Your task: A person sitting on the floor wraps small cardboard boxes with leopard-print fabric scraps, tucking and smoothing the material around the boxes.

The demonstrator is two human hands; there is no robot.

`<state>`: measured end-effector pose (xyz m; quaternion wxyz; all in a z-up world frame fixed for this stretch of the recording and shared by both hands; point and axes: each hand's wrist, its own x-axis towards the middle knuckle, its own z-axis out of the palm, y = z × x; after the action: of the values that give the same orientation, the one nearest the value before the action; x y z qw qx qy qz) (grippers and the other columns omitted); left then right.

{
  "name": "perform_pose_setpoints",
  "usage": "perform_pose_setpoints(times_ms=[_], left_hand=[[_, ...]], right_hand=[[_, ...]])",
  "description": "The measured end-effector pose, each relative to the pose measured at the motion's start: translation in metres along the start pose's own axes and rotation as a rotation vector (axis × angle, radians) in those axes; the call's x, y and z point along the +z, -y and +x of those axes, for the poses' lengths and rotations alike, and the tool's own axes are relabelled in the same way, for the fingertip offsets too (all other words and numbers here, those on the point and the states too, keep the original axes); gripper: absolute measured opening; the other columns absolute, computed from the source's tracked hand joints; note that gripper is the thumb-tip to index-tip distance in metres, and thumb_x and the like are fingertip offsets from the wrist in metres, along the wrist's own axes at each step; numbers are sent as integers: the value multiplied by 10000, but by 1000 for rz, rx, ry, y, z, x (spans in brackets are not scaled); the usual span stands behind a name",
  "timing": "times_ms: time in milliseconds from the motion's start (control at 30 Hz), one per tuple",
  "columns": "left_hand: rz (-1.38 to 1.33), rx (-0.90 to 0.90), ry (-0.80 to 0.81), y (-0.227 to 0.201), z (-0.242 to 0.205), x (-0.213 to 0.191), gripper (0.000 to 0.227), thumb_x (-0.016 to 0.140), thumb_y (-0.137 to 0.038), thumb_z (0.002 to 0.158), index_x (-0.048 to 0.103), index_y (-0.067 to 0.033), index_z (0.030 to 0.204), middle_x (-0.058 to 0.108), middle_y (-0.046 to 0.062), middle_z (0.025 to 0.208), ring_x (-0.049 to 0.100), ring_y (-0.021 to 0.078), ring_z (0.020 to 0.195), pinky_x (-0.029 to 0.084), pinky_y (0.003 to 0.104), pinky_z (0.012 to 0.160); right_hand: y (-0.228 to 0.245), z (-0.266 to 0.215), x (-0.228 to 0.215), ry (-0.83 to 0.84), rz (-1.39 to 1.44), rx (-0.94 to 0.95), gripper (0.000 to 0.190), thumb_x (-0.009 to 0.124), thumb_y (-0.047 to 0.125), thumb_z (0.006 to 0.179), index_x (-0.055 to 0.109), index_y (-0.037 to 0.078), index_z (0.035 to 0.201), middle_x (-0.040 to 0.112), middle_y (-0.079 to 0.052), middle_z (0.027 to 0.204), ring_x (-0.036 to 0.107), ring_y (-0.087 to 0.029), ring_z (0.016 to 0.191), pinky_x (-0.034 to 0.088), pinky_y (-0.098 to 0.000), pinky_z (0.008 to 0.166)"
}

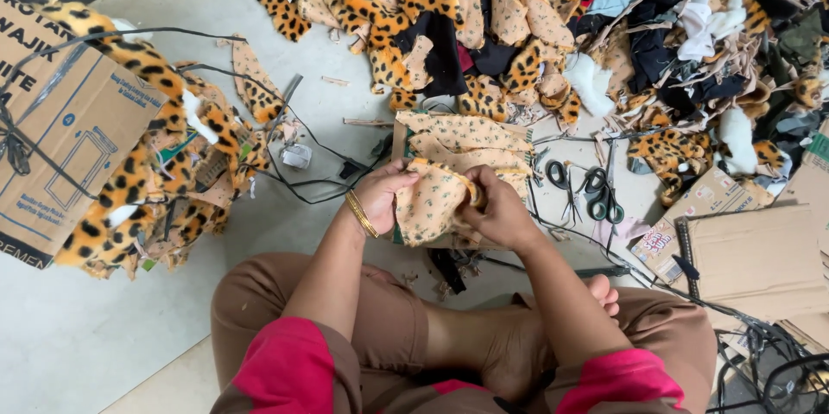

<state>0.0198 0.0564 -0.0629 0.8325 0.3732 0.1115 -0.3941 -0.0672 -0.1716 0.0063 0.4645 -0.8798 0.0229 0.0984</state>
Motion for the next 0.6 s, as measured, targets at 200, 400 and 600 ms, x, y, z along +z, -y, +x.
perform_pose_setpoints(times_ms=[200, 400, 600], left_hand=[[419, -55, -157, -12, -25, 8, 323, 714, -99, 868, 606, -122, 1171, 696, 96, 1061, 719, 280, 932, 630, 418, 754], [1344, -197, -56, -18, -26, 15, 437, 801, -253, 786, 678, -166, 1196, 774, 37, 1127, 715, 242, 1104, 619, 394, 880], [1527, -226, -155, -11, -16, 9, 424, 829, -311, 745, 708, -245, 1147, 769, -30, 1097, 699, 187, 1137, 593, 339, 939]], right_hand=[[-21, -11, -48, 182, 207, 62, 335, 616, -36, 744, 686, -10, 1070, 714, -176, 911, 653, -333, 875, 498, -446, 828], [-9, -14, -65, 316, 192, 354, 224, 695, 64, 808, 764, -3, 1011, 720, -125, 886, 656, -231, 741, 514, -393, 718], [1, -10, -60, 228, 46, 254, 288, 724, 50, 812, 758, -6, 1092, 729, -239, 953, 734, -389, 800, 553, -491, 717]])
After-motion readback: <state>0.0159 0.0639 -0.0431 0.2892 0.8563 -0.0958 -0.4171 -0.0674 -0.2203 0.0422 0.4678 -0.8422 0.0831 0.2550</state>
